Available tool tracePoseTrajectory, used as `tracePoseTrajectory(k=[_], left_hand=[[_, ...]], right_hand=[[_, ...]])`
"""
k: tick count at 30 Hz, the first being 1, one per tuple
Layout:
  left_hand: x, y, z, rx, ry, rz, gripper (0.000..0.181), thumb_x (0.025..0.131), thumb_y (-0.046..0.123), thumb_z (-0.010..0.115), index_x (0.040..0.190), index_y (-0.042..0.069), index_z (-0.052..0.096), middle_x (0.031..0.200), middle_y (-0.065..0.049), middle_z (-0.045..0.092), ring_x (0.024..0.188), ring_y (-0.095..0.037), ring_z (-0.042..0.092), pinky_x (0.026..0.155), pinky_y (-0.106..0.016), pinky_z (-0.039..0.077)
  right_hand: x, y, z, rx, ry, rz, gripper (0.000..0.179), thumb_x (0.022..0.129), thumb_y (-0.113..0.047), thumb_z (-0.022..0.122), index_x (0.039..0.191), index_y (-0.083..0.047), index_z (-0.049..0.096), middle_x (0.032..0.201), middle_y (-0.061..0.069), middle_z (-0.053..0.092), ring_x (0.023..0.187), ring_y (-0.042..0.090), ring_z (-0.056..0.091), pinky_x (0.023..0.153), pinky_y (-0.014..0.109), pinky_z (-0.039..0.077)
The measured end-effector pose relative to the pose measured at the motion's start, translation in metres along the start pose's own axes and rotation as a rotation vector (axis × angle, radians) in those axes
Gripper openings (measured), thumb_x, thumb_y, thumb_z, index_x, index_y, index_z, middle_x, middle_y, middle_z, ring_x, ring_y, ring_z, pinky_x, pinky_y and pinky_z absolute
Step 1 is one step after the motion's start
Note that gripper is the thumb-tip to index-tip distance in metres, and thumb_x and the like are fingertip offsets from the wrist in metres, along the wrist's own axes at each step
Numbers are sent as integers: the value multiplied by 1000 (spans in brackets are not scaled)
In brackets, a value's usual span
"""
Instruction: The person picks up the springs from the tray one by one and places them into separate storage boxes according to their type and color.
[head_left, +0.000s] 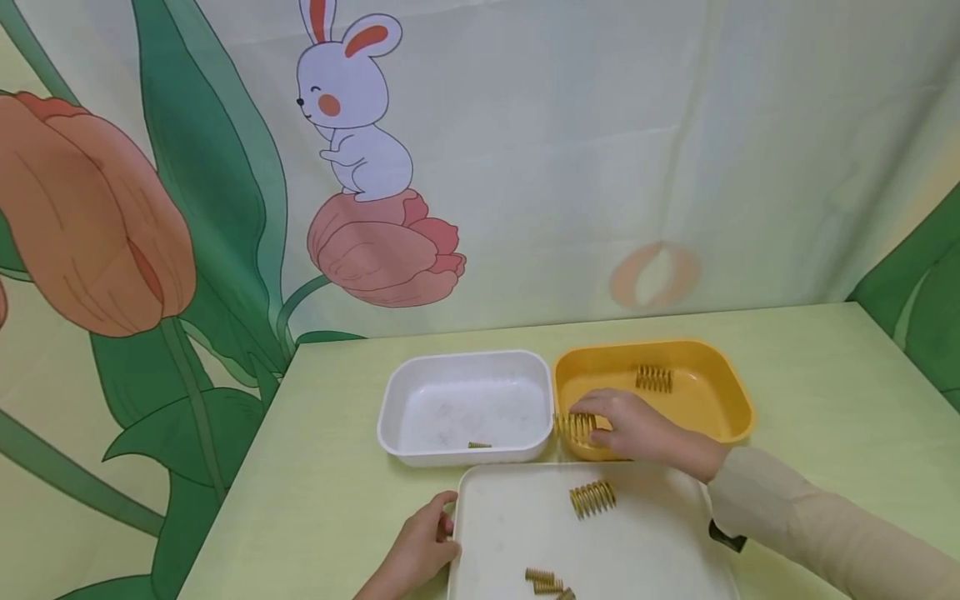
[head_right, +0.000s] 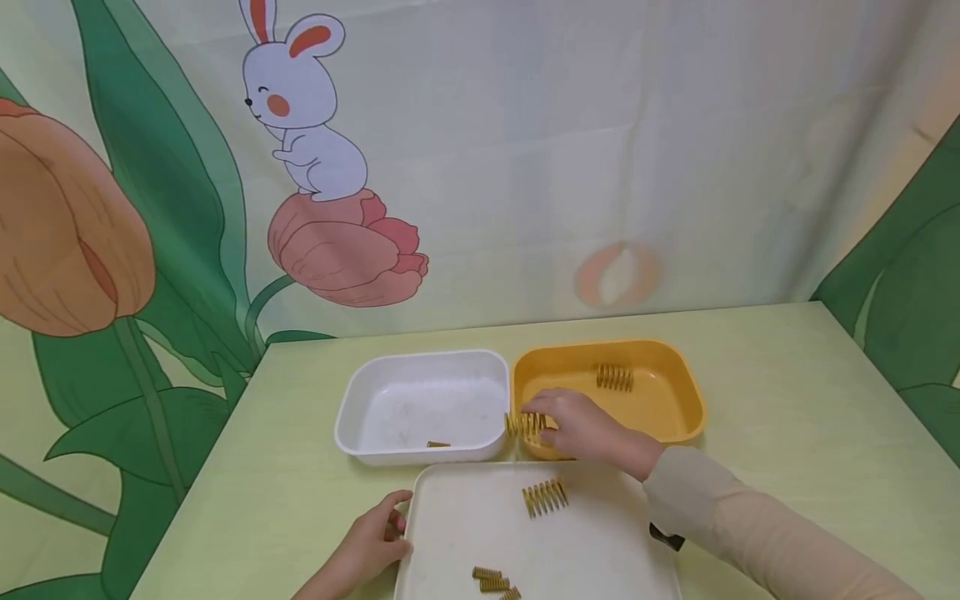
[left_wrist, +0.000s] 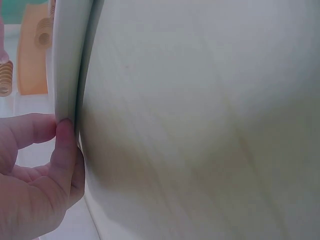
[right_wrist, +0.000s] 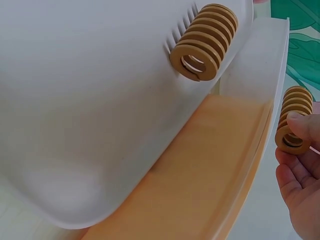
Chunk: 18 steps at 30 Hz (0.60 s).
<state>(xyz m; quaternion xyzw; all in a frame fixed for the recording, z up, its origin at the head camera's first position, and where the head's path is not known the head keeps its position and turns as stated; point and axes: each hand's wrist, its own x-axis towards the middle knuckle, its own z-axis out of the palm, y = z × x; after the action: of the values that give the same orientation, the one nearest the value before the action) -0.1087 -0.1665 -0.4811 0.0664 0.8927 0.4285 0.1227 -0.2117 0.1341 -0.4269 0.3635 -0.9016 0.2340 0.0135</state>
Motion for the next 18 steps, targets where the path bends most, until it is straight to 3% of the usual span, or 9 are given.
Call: tracePoseTrajectory(k=[18], left_hand=[[1,-3,1,23,6,16,61,63,-6,57,122,-6,41,79,-4,48,61,-6,41,54,-17,36]], right_hand=[[-2,7,-1,14,-4,83,36,75,-6,65,110,-3,60,109,11,60,102,27,55,87,41,44]])
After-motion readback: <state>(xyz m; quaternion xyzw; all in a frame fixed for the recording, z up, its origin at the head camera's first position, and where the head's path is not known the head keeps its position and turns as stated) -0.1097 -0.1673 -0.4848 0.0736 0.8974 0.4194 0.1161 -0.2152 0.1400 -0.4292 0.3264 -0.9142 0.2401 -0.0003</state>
